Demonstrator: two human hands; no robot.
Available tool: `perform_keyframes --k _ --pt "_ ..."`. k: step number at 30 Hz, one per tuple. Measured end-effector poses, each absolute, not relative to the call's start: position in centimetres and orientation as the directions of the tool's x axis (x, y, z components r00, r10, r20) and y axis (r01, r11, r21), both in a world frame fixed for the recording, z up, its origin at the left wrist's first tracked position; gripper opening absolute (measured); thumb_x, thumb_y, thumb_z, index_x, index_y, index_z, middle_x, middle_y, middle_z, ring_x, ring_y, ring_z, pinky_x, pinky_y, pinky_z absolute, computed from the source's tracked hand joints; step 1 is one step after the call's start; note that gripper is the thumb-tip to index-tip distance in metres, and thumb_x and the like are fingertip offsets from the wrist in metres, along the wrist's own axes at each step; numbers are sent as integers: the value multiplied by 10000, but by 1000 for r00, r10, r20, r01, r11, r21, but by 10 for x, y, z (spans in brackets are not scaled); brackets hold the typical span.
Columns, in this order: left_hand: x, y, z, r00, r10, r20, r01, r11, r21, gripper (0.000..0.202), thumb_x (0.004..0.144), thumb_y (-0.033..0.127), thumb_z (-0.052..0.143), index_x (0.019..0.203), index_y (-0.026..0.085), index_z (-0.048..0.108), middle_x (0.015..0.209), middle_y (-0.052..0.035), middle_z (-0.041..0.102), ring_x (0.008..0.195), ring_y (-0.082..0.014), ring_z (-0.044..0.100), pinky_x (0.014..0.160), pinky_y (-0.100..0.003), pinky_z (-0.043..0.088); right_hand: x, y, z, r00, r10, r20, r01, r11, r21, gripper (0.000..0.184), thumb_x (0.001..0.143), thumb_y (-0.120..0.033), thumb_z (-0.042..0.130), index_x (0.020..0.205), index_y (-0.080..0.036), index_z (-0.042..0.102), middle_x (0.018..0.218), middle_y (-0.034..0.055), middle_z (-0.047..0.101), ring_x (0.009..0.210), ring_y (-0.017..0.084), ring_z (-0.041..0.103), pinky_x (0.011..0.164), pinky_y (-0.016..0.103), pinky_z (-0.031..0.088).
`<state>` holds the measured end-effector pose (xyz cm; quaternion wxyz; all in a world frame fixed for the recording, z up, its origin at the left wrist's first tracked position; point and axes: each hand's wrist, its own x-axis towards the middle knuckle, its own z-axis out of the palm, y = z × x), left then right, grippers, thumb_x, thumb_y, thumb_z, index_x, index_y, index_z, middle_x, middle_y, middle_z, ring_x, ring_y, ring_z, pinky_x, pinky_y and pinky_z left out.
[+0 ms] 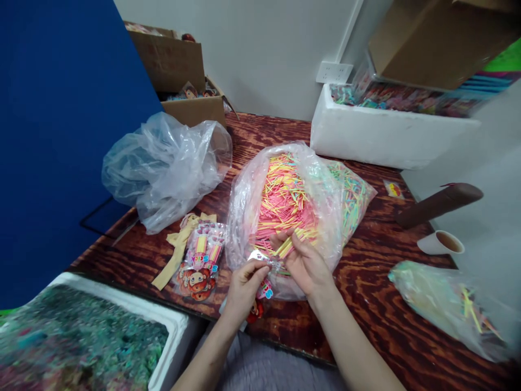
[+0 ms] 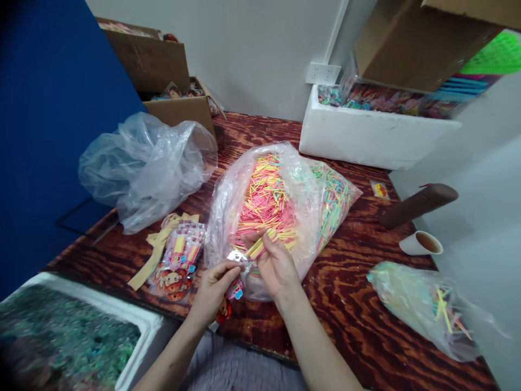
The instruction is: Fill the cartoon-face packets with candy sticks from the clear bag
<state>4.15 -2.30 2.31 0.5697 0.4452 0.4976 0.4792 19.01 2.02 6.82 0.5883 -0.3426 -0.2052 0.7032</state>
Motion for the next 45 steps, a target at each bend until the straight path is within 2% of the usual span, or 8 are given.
perform_keyframes --k 7,13,23,28,31,36,40,45 --pt "40 -23 22 39 993 -108 -88 111 990 159 796 318 661 809 172 723 823 -40 670 763 -167 596 699 -245 466 191 -2 70 -168 940 -298 -458 -342 -820 262 781 -419 704 898 -184 714 994 80 736 965 246 657 880 385 507" --pt "41 -22 26 36 999 -41 -128 45 991 142 821 299 636 839 189 724 894 -53 687 881 -197 620 815 -282 481 192 -12 72 -184 933 -308 -341 -354 -871 438 798 -429 696 1202 -313 573 1157 37 674 1029 214 634 817 334 518" --pt "49 -12 29 41 998 -43 -153 48 987 125 795 288 658 827 184 721 879 -45 682 872 -187 619 805 -274 477 196 -17 73 -92 968 -234 -507 -248 -825 202 822 -393 667 916 -216 695 998 67 715 941 231 651 827 370 531" --pt "47 -16 22 63 994 -91 -225 103 969 131 789 297 674 829 182 722 866 -35 688 843 -178 620 798 -274 478 205 -19 74 -115 967 -229 -495 -256 -830 189 806 -337 681 958 -230 715 1019 58 716 953 222 648 899 381 497" --pt "45 -18 19 128 987 -98 -263 129 956 123 789 287 684 816 173 721 866 -35 687 824 -169 615 769 -260 470 209 -19 70 -174 960 -221 -376 -272 -886 228 779 -306 696 996 -238 720 1016 49 714 965 220 640 882 356 493" --pt "44 -20 20 229 967 -111 -246 168 955 132 779 291 699 813 168 732 807 -24 686 771 -155 609 729 -243 459 215 -11 66 -205 977 -59 -42 -69 -997 130 755 -250 689 870 -221 740 865 25 707 877 200 635 821 305 490" --pt "36 -19 24 178 974 -139 -281 185 942 133 767 296 718 806 171 735 835 -25 702 803 -156 618 770 -246 459 222 0 58 -151 988 19 120 37 -992 94 767 -224 653 831 -212 721 834 23 698 830 191 632 776 300 485" --pt "17 -14 30 66 974 -216 -489 220 844 182 670 295 810 791 186 727 808 4 711 755 -126 629 753 -226 465 224 6 34 -105 994 38 365 74 -928 98 786 -168 591 813 -202 680 825 24 680 805 191 617 747 310 471"
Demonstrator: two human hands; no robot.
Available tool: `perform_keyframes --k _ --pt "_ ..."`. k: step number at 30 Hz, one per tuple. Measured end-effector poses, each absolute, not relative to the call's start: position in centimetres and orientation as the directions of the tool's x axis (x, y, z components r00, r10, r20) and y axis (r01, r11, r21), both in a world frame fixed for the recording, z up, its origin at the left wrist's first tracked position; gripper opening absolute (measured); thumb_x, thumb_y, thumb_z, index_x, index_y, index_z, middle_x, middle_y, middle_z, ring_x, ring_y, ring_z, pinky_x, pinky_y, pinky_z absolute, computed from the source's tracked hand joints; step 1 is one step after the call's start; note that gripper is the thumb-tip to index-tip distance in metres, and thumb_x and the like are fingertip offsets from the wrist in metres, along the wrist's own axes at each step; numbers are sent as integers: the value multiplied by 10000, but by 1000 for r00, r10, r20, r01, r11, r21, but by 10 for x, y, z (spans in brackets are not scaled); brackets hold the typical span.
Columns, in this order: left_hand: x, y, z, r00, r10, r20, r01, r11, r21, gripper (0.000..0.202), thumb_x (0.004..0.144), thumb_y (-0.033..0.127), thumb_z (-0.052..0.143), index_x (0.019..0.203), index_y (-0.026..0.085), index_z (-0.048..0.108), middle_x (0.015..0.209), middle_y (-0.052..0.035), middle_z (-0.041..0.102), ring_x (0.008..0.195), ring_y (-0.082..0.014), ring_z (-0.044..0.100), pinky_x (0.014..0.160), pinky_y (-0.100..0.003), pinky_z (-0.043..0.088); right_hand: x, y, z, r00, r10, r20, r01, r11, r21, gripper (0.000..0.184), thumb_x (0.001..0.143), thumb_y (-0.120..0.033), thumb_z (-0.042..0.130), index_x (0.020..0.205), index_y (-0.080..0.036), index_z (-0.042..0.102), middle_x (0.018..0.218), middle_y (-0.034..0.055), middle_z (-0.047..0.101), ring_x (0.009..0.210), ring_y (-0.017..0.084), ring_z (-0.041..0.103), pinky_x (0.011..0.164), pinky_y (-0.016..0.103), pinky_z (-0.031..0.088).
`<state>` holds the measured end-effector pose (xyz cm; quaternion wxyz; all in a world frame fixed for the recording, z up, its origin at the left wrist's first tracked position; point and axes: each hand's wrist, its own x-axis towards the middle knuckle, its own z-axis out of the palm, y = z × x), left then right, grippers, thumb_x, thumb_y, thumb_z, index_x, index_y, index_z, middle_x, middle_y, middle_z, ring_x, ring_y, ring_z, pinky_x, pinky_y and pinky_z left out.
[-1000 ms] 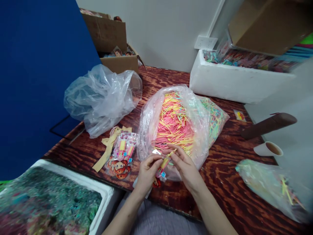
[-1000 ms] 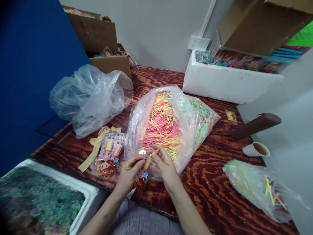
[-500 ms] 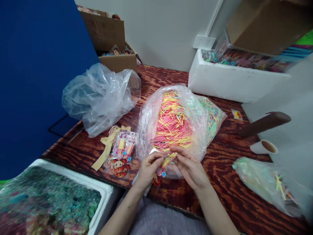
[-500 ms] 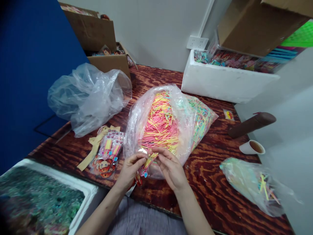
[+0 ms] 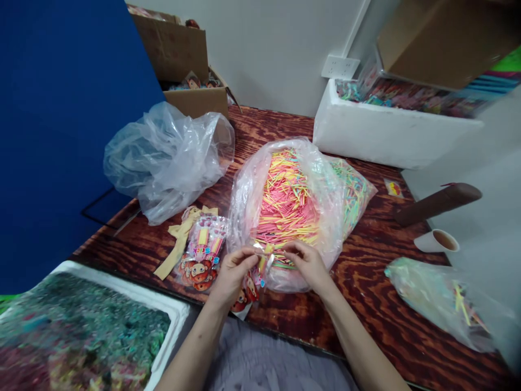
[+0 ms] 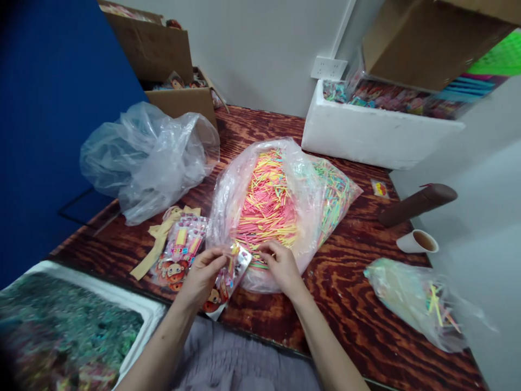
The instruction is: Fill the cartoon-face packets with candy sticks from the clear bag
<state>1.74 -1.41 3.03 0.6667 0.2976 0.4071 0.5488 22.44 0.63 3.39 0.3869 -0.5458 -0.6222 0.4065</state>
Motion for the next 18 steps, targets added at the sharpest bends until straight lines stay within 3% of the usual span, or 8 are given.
perform_keyframes --k 3,6,11,13,15,18 --pt "11 -12 33 75 957 -280 -588 269 763 244 622 310 842 794 189 718 725 21 701 660 -109 623 705 -224 471 218 8 22 -119 989 83 491 131 -861 120 820 -147 542 812 -200 649 829 31 659 814 193 607 747 314 462" --pt "9 -12 33 57 954 -294 -596 269 757 261 598 290 857 793 184 720 722 25 699 654 -99 620 691 -210 470 208 10 15 -135 984 119 647 179 -741 124 856 -131 522 845 -195 627 865 47 641 836 194 593 754 305 453" --pt "10 -14 30 32 975 -220 -505 205 838 210 652 296 825 811 192 735 786 17 705 713 -102 623 733 -212 476 191 15 7 -255 962 96 925 272 -265 150 869 -88 521 798 -183 612 886 87 617 856 216 548 738 301 416" --pt "9 -15 29 17 986 -164 -444 155 883 179 675 296 808 803 191 739 832 6 710 767 -116 629 768 -221 477 190 16 6 -293 952 95 935 305 -182 149 862 -78 525 793 -181 609 900 97 619 849 219 540 725 303 410" --pt "9 -16 29 5 993 -120 -376 113 920 151 698 295 788 793 188 741 873 -7 711 819 -134 632 798 -232 475 195 18 10 -309 943 121 914 330 -236 157 867 -85 520 775 -182 602 870 89 623 837 218 540 722 307 413" --pt "8 -17 30 -2 995 -95 -288 91 953 126 725 290 757 793 185 742 896 -21 707 844 -149 630 806 -244 475 207 19 31 -192 956 222 774 286 -565 128 885 -138 527 788 -185 598 808 48 622 797 195 557 728 309 436"
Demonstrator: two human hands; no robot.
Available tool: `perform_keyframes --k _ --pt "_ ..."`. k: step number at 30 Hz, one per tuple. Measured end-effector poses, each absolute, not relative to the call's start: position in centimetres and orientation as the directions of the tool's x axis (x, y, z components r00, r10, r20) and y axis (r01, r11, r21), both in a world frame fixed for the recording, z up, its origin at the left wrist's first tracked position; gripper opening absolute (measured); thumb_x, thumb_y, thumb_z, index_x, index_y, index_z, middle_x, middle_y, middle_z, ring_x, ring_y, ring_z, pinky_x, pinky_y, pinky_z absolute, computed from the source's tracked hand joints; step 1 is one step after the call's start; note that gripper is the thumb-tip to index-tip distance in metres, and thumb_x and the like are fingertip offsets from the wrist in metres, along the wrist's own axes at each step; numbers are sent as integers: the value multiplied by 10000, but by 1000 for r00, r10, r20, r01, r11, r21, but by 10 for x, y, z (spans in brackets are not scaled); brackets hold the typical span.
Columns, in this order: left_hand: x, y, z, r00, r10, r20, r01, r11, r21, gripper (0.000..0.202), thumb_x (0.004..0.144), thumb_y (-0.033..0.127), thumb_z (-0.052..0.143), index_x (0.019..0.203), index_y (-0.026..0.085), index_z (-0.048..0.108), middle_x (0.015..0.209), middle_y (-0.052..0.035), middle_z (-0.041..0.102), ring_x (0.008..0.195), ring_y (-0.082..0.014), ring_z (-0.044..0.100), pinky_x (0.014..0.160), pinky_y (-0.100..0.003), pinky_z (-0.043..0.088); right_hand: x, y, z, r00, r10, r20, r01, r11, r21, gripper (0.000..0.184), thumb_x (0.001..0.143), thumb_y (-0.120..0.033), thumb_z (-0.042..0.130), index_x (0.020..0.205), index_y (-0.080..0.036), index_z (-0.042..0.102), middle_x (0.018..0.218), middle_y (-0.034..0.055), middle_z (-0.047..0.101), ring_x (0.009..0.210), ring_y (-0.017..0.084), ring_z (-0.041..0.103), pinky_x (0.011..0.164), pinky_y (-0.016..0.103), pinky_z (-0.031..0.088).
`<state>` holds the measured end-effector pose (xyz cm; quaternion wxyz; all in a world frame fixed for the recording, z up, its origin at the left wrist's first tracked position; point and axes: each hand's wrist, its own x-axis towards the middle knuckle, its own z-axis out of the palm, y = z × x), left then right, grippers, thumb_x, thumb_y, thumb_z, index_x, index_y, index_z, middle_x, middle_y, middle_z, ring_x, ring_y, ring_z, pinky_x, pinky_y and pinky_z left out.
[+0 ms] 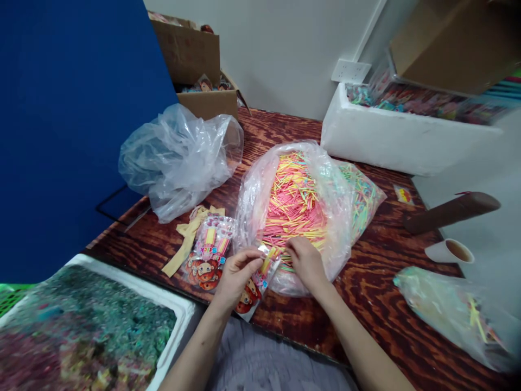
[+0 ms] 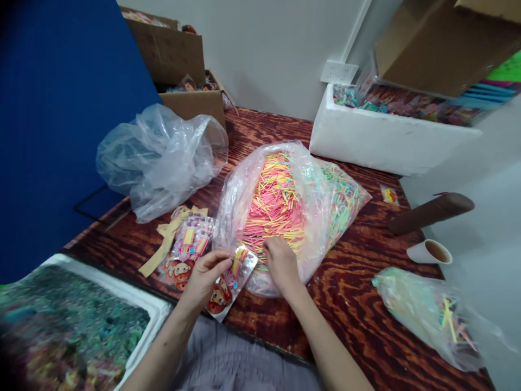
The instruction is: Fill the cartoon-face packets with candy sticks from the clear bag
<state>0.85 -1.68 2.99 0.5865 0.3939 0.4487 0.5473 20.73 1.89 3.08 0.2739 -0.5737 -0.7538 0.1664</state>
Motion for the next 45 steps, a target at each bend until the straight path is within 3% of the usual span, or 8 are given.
perform_keyframes --k 3,5,8,21,25,29,40,45 --pt "11 -17 32 -1 994 -113 -235 110 966 127 734 288 738 802 180 741 860 -25 703 818 -155 630 774 -245 480 214 17 70 107 956 274 381 215 -899 52 865 -233 608 902 -197 604 775 -3 598 693 150 559 629 268 460" --pt "14 -17 34 15 992 -124 -208 124 970 130 737 290 726 800 177 740 823 -24 700 786 -155 628 744 -244 483 211 14 97 275 921 275 158 239 -958 212 828 -247 669 1025 -214 598 825 -11 595 716 138 572 615 248 477" --pt "20 -17 37 48 994 -95 -166 101 981 121 748 284 710 792 176 742 820 -27 704 787 -159 631 739 -244 486 196 7 122 375 877 300 54 302 -952 304 788 -232 718 1073 -229 612 831 -20 594 703 122 580 624 238 497" --pt "27 -21 38 73 994 -84 -174 96 980 132 795 304 688 815 184 738 839 -24 697 800 -157 627 746 -239 484 177 -7 102 265 923 281 185 237 -954 76 831 -260 674 877 -213 634 784 -9 637 716 151 608 674 277 504" --pt "29 -21 37 38 996 -84 -222 91 971 108 782 284 701 810 187 738 856 -27 705 831 -167 630 787 -250 479 179 -11 97 42 953 299 367 264 -892 147 897 -291 580 791 -219 651 956 54 652 982 224 582 881 386 466" --pt "28 -23 35 15 993 -113 -273 113 955 101 791 277 694 829 192 732 848 -20 706 813 -158 626 772 -245 477 179 -24 92 -27 950 310 437 290 -852 181 941 -286 501 912 -237 673 1211 88 579 1181 255 489 1000 445 389" --pt "12 -30 58 314 939 -142 -290 237 927 250 777 285 714 1010 194 718 989 -57 721 921 -195 648 845 -288 489 168 -47 89 -138 932 336 429 362 -828 205 928 -145 484 963 -253 655 1104 73 594 1069 223 546 889 386 465" --pt "1 -31 67 305 944 -129 -191 193 963 184 780 312 710 905 177 719 859 -41 704 813 -181 640 765 -268 497 159 -59 96 -112 924 365 437 376 -817 224 905 -136 503 1035 -270 628 1135 78 592 1092 237 552 917 408 468"
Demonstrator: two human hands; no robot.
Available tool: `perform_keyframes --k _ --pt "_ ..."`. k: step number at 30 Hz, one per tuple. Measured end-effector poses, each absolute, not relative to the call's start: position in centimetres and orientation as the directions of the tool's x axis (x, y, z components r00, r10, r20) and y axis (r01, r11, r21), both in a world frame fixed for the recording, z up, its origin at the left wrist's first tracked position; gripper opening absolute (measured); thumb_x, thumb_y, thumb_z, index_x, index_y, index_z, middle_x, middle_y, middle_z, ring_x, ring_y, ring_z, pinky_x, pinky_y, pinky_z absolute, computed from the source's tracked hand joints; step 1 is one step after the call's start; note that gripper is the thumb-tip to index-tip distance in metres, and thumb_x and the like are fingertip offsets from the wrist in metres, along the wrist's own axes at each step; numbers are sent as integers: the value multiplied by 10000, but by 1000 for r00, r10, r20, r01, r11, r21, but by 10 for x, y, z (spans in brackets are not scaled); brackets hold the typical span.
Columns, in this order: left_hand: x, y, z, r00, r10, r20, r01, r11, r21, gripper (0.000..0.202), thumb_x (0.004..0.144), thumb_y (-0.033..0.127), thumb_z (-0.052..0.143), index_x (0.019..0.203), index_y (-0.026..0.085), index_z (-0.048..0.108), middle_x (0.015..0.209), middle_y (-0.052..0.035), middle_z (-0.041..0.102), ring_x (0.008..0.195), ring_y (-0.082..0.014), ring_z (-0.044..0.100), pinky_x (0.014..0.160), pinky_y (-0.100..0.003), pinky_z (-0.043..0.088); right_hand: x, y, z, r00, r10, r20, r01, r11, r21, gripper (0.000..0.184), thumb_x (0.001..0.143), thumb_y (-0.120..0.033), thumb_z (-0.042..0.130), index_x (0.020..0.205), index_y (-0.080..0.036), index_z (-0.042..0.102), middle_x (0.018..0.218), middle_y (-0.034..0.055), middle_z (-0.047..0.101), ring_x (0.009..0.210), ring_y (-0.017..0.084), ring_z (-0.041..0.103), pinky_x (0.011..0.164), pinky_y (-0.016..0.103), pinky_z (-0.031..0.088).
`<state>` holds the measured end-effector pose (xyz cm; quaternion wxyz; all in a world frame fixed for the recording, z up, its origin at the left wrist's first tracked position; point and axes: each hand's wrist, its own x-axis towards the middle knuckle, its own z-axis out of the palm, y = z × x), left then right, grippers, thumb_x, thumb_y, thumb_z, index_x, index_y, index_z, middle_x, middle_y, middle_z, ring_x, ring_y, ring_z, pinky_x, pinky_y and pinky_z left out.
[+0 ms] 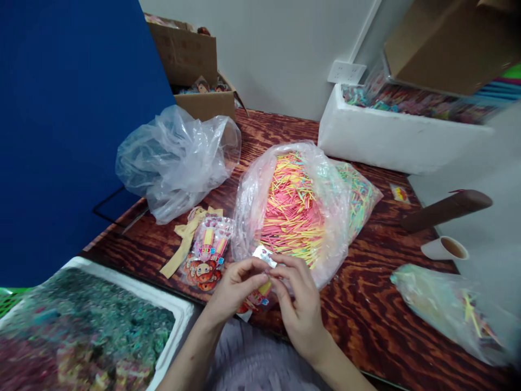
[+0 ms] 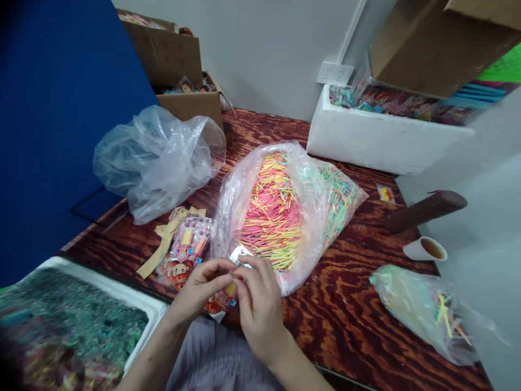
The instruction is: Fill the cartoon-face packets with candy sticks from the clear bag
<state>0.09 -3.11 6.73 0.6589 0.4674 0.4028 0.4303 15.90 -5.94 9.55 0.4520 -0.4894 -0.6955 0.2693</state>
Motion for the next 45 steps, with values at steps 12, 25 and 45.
perform_keyframes --k 12,25,45 --pt "-46 -25 76 2 992 -127 -270 122 955 212 732 367 738 709 167 671 756 -28 614 683 -137 568 623 -217 465 212 -22 50 -119 979 166 537 204 -819 151 926 -194 486 925 -204 637 926 56 661 900 214 608 821 352 484" --pt "-74 42 11 -546 829 119 262 34 964 222 745 382 676 773 164 648 703 2 615 650 -154 570 663 -274 452 226 8 20 -487 873 26 870 483 104 191 874 -107 510 991 -147 656 962 146 628 927 293 496 782 408 354" --pt "-72 40 1 -438 792 425 774 92 626 266 856 323 526 1044 164 624 1032 -106 634 998 -269 579 924 -398 437 233 27 27 -16 991 130 352 128 -927 222 944 -354 461 884 -194 603 881 43 711 846 195 648 743 275 458"
